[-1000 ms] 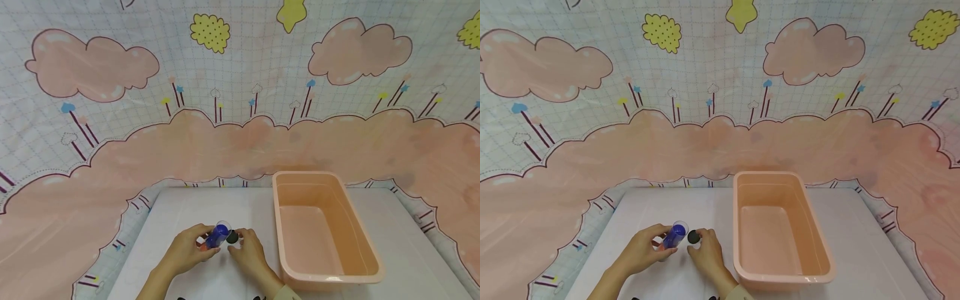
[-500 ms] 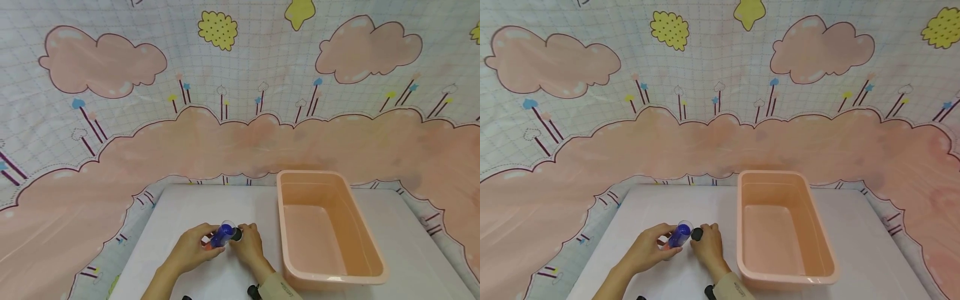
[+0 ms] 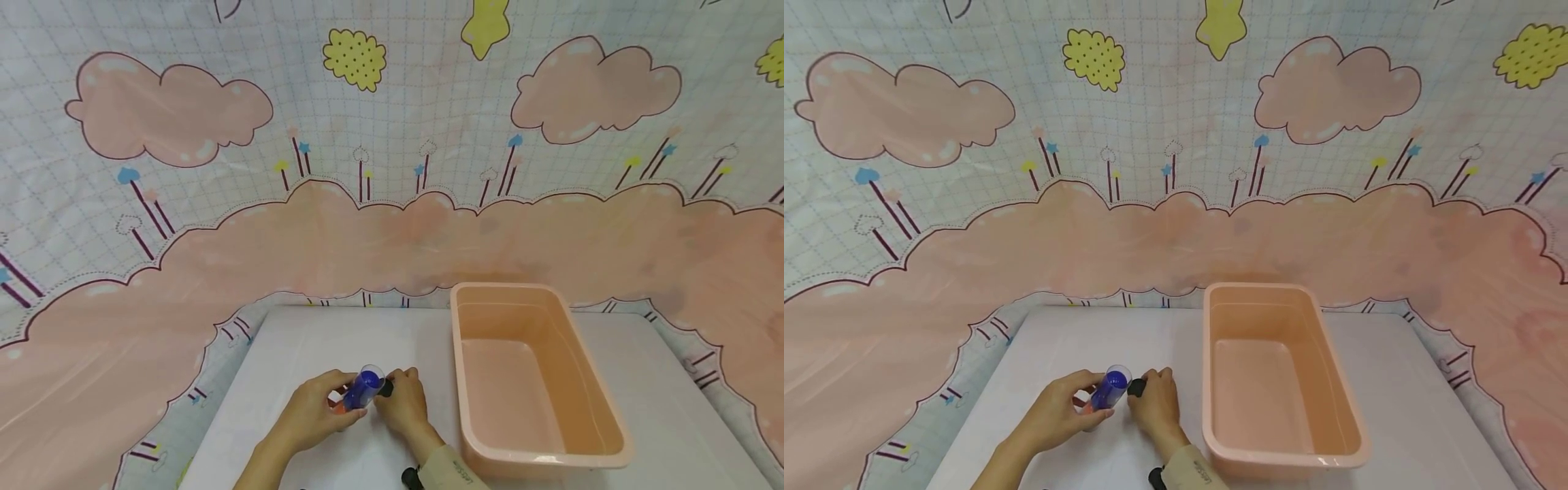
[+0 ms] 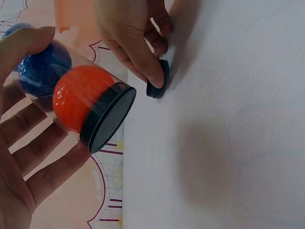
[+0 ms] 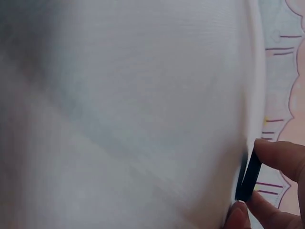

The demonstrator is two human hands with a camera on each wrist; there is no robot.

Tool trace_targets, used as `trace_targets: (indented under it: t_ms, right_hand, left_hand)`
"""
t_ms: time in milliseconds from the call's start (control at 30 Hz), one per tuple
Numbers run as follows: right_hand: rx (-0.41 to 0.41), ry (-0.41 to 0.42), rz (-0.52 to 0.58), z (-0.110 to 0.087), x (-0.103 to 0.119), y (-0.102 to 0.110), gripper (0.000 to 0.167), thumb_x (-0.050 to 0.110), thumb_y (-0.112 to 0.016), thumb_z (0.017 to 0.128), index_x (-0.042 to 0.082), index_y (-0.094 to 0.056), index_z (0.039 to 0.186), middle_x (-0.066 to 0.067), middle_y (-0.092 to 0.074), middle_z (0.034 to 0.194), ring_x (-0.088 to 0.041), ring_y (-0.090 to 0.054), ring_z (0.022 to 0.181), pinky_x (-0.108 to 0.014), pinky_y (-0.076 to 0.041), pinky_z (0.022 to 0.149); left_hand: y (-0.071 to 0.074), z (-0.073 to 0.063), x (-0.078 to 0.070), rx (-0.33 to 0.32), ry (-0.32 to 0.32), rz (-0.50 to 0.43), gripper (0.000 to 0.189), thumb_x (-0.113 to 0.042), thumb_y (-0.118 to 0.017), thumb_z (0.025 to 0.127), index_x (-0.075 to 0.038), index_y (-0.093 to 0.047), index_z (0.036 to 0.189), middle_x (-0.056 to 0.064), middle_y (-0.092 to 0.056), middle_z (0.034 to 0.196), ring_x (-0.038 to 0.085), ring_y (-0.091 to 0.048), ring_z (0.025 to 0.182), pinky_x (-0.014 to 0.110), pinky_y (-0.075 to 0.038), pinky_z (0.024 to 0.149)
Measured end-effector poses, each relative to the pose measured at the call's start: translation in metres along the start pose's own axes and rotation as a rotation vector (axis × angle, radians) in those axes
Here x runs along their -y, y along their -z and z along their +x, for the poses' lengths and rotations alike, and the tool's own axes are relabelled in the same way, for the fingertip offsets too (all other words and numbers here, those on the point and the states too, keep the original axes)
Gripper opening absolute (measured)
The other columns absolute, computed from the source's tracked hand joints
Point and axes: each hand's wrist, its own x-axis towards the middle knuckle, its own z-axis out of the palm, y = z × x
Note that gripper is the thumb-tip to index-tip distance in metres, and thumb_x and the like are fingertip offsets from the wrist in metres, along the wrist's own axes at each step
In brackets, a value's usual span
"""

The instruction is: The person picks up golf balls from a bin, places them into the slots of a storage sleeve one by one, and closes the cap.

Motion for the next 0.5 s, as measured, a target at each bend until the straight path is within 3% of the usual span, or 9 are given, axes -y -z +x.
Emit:
trace_targets:
  t_ms: [300,500]
  right_hand:
    - [0.042,-0.044,0.154,-0.005,-0.003,0.012,0.043,0.027,-0.081,0.085,-0.004,-0.07,0.112,-0.012,-0.062,0.099,-0.024,-0.061,0.09,-0.045,-0.053,0.083]
    - [0.065,-0.063,0.289,-0.014,-0.002,0.025,0.053,0.026,-0.076,0.09,-0.001,-0.064,0.133,-0.012,-0.063,0.101,-0.019,-0.06,0.087,-0.035,-0.051,0.073]
  left_hand:
    - [-0.003,0.001,0.001,0.004,0.009,-0.019,0.049,-0.04,-0.09,0.079,-0.025,-0.073,0.123,-0.019,-0.071,0.105,0.001,-0.064,0.091,0.021,-0.058,0.074]
    - [-0.008,0.001,0.001,0.015,0.0,-0.027,0.049,-0.039,-0.09,0.08,-0.025,-0.073,0.124,-0.019,-0.071,0.106,0.0,-0.064,0.092,0.021,-0.057,0.075]
